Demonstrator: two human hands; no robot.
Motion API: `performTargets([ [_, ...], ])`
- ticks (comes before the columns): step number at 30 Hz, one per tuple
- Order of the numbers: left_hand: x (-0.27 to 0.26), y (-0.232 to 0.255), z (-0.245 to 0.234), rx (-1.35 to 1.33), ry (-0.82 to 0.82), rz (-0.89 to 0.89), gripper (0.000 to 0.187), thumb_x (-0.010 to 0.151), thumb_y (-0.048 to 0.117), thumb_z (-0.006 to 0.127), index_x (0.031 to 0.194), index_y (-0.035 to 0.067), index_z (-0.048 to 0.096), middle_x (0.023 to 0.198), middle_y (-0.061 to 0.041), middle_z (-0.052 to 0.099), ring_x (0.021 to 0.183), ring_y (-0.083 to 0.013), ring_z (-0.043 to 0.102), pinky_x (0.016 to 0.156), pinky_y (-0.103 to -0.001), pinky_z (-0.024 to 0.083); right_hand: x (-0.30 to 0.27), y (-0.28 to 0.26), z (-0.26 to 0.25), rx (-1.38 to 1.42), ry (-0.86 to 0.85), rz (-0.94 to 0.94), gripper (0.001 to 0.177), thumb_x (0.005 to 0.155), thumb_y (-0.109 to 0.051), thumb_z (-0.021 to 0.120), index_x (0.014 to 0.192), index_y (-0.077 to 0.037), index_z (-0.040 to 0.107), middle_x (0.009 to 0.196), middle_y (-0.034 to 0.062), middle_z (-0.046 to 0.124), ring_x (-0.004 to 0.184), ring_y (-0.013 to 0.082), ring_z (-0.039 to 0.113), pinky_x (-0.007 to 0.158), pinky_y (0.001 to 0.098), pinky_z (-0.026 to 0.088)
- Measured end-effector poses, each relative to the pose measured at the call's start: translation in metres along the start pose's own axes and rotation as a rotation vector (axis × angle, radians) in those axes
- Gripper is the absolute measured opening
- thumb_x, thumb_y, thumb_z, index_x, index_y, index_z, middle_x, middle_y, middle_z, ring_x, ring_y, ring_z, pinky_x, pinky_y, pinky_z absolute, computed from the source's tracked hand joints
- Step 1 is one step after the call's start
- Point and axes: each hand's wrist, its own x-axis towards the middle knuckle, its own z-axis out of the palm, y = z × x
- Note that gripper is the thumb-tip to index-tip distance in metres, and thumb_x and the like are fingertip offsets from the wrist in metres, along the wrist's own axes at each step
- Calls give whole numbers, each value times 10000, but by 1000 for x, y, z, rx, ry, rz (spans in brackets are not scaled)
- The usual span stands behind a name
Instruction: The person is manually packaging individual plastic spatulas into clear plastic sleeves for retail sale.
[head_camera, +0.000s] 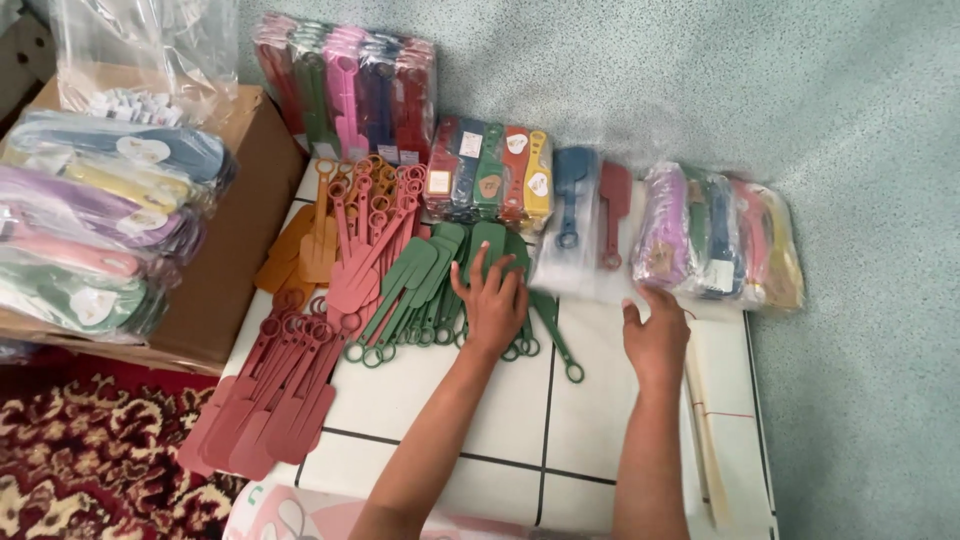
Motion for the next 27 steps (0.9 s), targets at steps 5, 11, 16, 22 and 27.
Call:
performTargets([
  [5, 3, 2, -5, -16, 34, 23, 35, 945, 158, 660, 972, 176, 673, 1064, -6, 681, 1257, -299, 595, 1117, -654, 230, -53, 66, -15, -398, -263, 105, 672, 843, -504, 753, 1357, -77, 682, 1340, 157, 669, 1193, 358, 654, 863, 515, 532],
  [11, 15, 19, -25, -125, -47, -9, 81, 913, 151, 694, 989, 162, 670, 1025, 7, 650, 1101, -248, 630, 1015, -503, 382, -79, 77, -19, -310, -155, 152, 290, 903, -280, 802, 1136, -113, 766, 1112, 95, 721, 1031, 332, 714, 859, 470, 567],
  [16, -26, 53, -45, -456, -331, -210, 69, 955, 174, 710, 1020, 171, 734, 939, 18, 670, 878, -205, 705, 801, -364, 526, -70, 86, -7, -335, -28, 92, 145, 1011, -240, 673, 1021, -170, 799, 944, 42, 754, 916, 274, 745, 805, 412, 572],
  [22, -38, 75, -51, -955, -519, -622, 354, 907, 136, 798, 1248, 126, 706, 1121, -80, 718, 932, -248, 732, 825, -330, 596, -71, -8, -45, 217, 211, -115, 254, 852, 67, 717, 1024, -101, 797, 948, 139, 754, 948, 360, 724, 885, 426, 563],
  [27, -29, 72, -42, -1305, -443, -946, 168, 883, 101, 842, 1042, 89, 791, 973, -28, 745, 919, -81, 648, 859, -239, 555, -70, -71, -61, 936, -292, 185, 120, 936, -40, 746, 1056, -44, 761, 894, 162, 765, 818, 211, 755, 801, 338, 638],
])
